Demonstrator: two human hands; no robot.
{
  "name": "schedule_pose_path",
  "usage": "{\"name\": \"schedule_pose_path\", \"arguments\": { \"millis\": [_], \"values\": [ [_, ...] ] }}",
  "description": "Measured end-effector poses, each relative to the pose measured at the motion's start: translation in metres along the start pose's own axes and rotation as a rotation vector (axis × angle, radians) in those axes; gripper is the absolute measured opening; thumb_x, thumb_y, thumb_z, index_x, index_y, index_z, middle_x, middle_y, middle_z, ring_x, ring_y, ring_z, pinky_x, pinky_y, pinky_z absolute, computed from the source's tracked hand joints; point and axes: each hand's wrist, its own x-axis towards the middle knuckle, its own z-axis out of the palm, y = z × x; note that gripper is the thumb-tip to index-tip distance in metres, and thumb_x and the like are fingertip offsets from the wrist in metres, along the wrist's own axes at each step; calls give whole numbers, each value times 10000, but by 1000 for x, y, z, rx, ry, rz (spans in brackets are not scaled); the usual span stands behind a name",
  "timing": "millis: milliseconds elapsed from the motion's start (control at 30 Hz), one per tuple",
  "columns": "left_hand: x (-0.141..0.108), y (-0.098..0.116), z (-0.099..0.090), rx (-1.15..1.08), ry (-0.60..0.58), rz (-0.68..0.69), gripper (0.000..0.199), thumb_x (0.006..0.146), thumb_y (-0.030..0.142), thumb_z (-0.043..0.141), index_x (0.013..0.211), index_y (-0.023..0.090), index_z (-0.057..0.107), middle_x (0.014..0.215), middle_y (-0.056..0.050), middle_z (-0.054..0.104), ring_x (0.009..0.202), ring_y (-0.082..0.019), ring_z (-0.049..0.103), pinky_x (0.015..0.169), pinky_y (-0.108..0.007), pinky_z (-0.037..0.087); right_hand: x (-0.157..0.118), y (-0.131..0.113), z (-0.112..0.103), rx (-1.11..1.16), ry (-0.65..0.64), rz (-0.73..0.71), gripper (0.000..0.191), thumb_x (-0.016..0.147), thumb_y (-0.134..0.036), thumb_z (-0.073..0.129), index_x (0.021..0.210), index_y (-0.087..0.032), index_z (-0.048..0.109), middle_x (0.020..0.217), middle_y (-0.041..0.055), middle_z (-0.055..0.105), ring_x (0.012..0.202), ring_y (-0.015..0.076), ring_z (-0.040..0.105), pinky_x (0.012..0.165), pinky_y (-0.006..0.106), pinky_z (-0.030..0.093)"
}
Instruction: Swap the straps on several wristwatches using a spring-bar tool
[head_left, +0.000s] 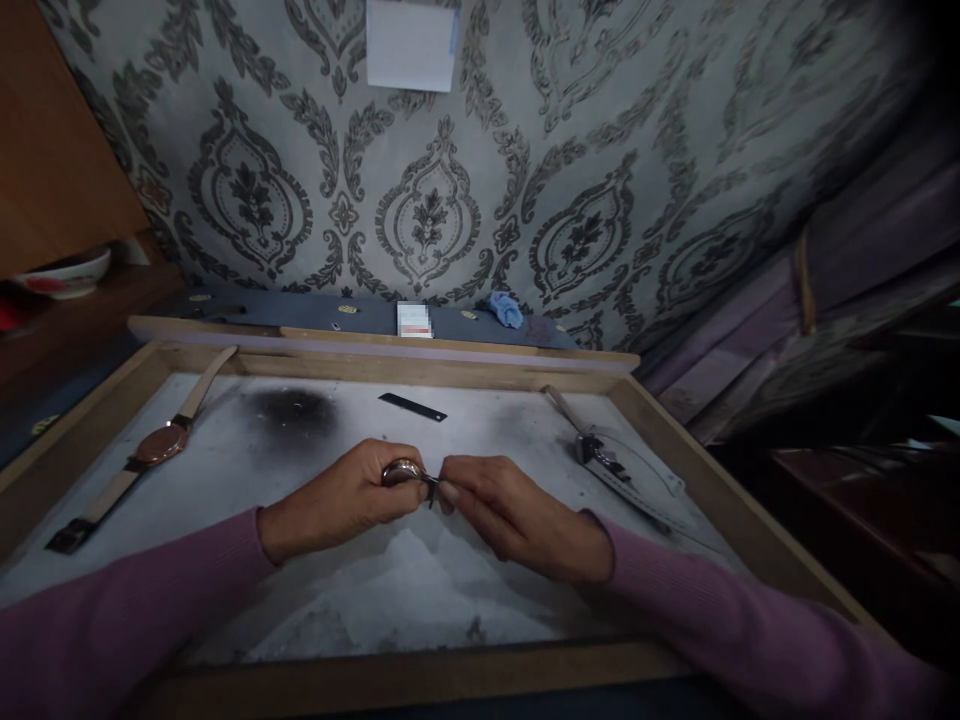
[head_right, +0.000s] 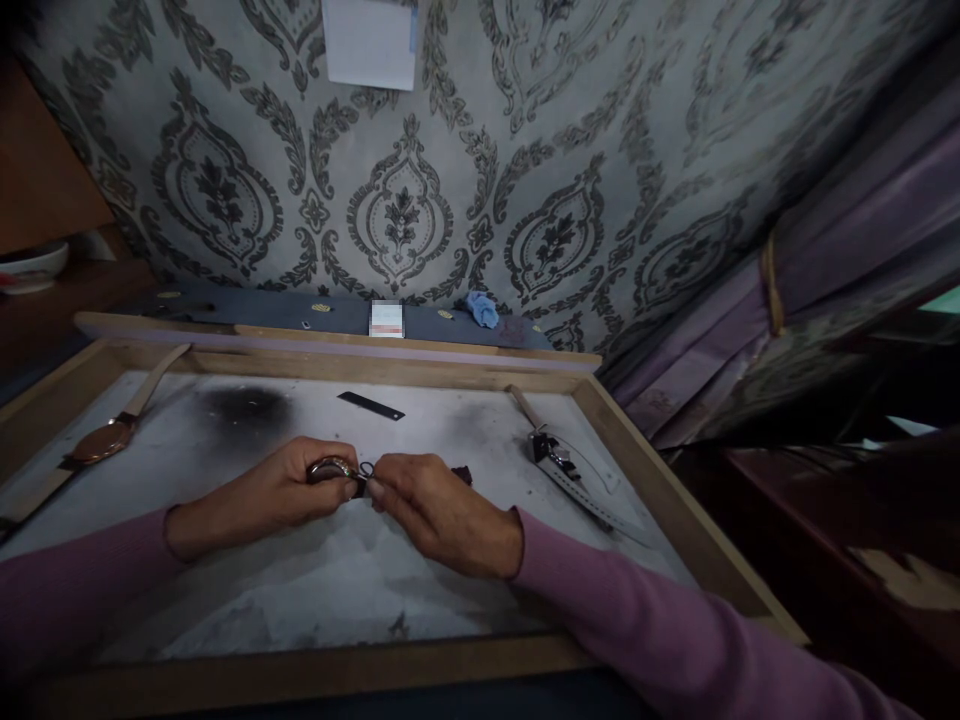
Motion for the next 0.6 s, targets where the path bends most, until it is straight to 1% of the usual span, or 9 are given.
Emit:
{"name": "schedule_pose_path", "arguments": {
  "millis": [133,367,600],
  "values": [
    [0,1,0,-9,1,-6,236,786,217,511,596,200,371,573,82,285,519,-83,241,493,-226,225,1,1,0,-11,0,-9,290,996,-250,319,741,-183,438,655,-10,458,590,103,443,604,256,375],
    [0,0,0,-8,-1,-8,236,779,210,522,599,199,371,581,80,287,522,-81,237,481,-222,216,2,2,0,-20,-9,-7,323,1012,-299,311,732,-187,426,654,-10,452,596,106,440,605,257,368],
    [-1,2,0,-41,-2,-73,211,773,211,515,612,198,379,548,95,300,477,-67,254,456,-216,205,1,1,-2,-25,-16,-26,350,1026,-331,284,743,-185,429,649,-14,444,583,105,443,585,244,381]
  ]
}}
